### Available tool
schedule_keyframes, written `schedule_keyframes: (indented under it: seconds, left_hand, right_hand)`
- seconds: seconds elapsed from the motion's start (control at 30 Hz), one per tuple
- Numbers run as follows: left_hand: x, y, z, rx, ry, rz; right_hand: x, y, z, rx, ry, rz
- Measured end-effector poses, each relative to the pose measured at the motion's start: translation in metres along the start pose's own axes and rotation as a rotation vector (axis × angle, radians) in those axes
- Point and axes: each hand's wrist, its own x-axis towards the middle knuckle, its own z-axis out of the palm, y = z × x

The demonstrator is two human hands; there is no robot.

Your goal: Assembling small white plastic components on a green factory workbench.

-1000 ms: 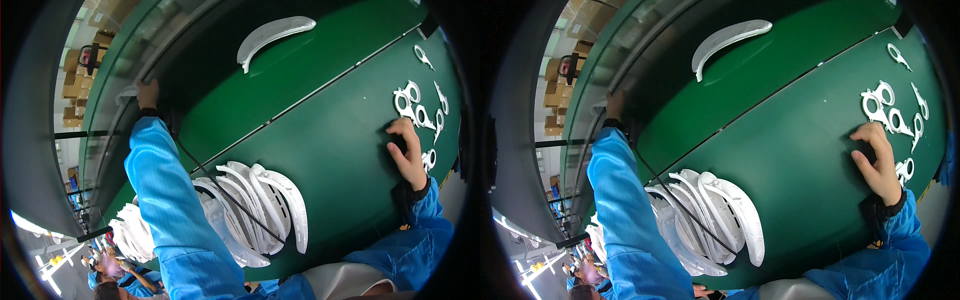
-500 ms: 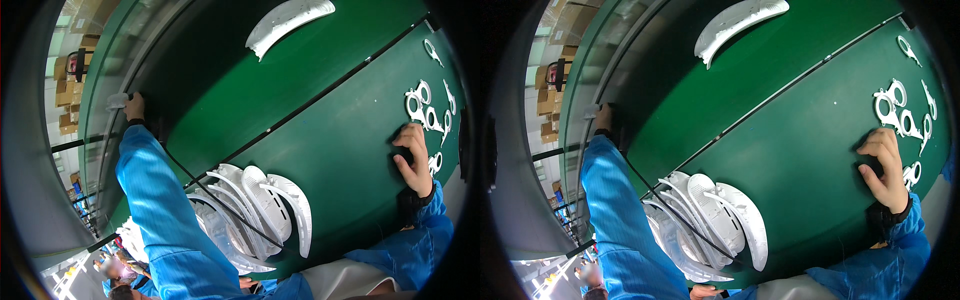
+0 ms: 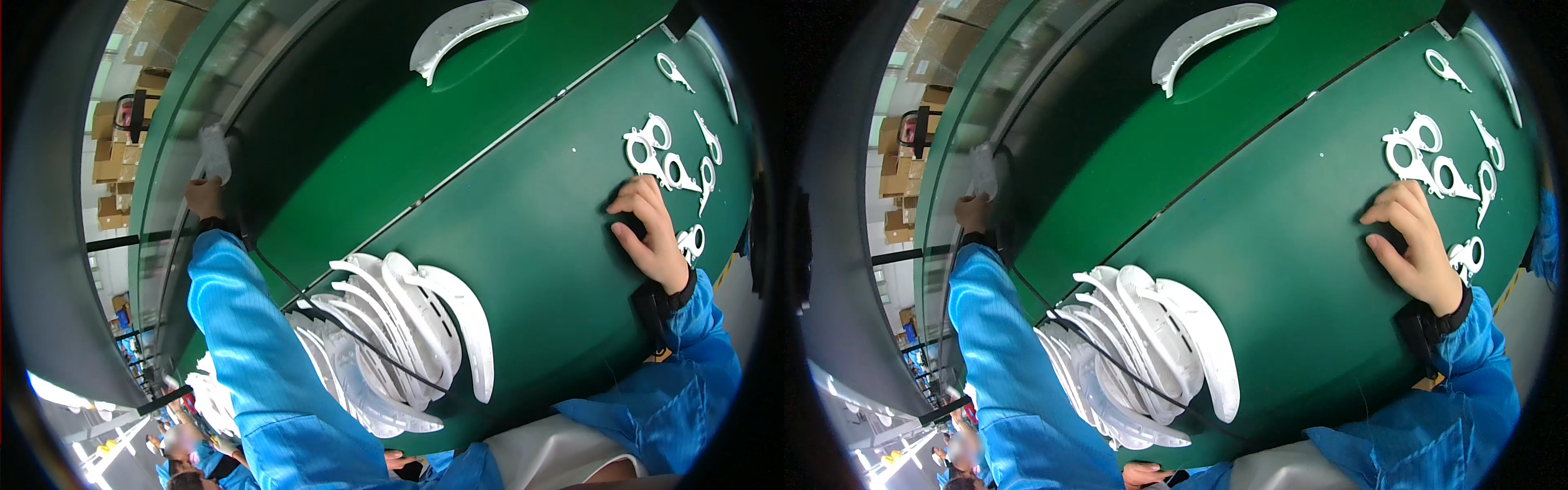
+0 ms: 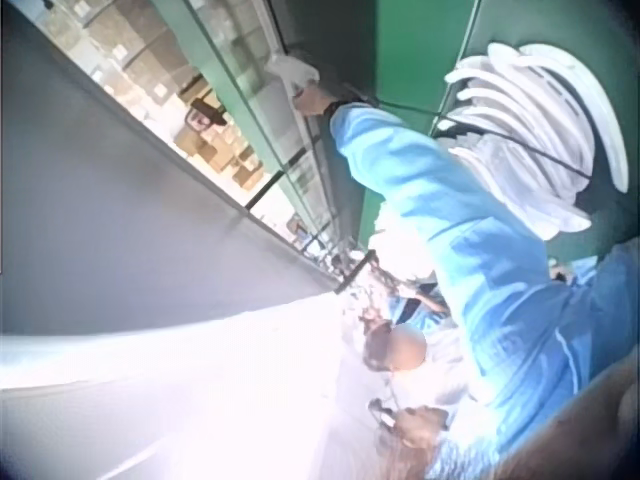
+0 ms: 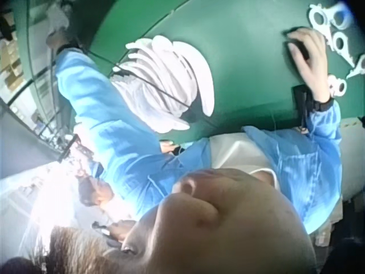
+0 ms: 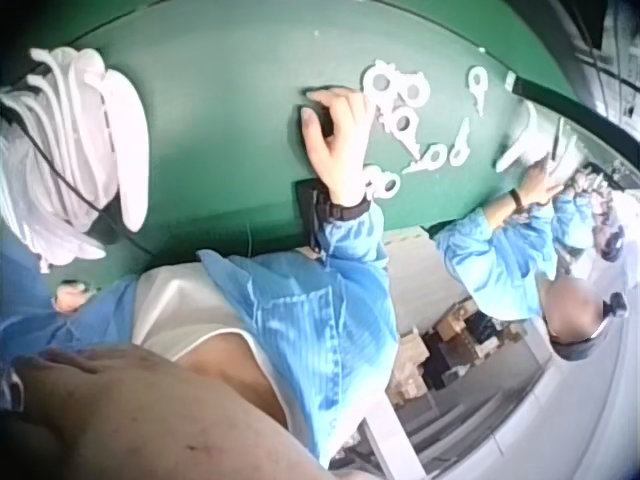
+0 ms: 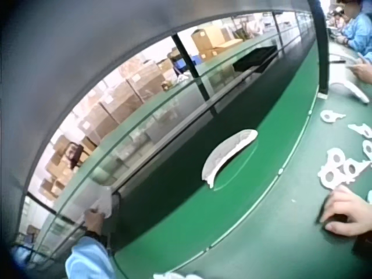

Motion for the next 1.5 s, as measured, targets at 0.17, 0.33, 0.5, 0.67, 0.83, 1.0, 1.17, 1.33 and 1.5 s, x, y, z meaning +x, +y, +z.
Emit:
schedule_keyframes:
  seconds: [0.17,0.33,0.5,0.67,0.83,1.0,1.17,1.33,1.5]
  left_hand:
    - [0.027,0.0,-0.005,-0.763,-0.193,-0.177]
    - [0.064,-0.064,-0.059,-0.97,-0.413,0.022]
    - [-0.049,0.132,-0.184,-1.397,-0.167,0.029]
    - [-0.191,0.296,-0.207,-1.037,-0.543,0.589]
    - [-0.384,0.41,-0.163,-0.393,-0.832,1.114]
    - [-0.452,0.412,-0.094,-0.29,-0.806,1.04]
    - [-0.453,0.367,-0.131,-0.228,-0.716,0.942]
    - [-0.452,0.339,-0.144,-0.106,-0.8,0.955]
    - [-0.436,0.326,-0.146,0.014,-0.741,1.003]
  right_hand:
    - [-0.014,-0.001,-0.004,0.071,0.099,-0.063]
    - [0.002,-0.001,-0.008,0.085,0.287,-0.338]
    - [-0.009,0.018,-0.052,-0.044,0.484,-0.18]
    - [-0.024,0.051,-0.071,-0.21,0.484,-0.069]
    - [0.004,0.035,-0.061,-0.284,0.117,0.092]
    - [0.032,0.027,-0.048,-0.519,-0.068,0.111]
    - [0.044,0.026,-0.054,-0.443,-0.155,0.122]
    - [0.06,0.017,-0.062,-0.34,-0.164,0.016]
    - [0.032,0.007,-0.071,0.358,-0.127,0.089]
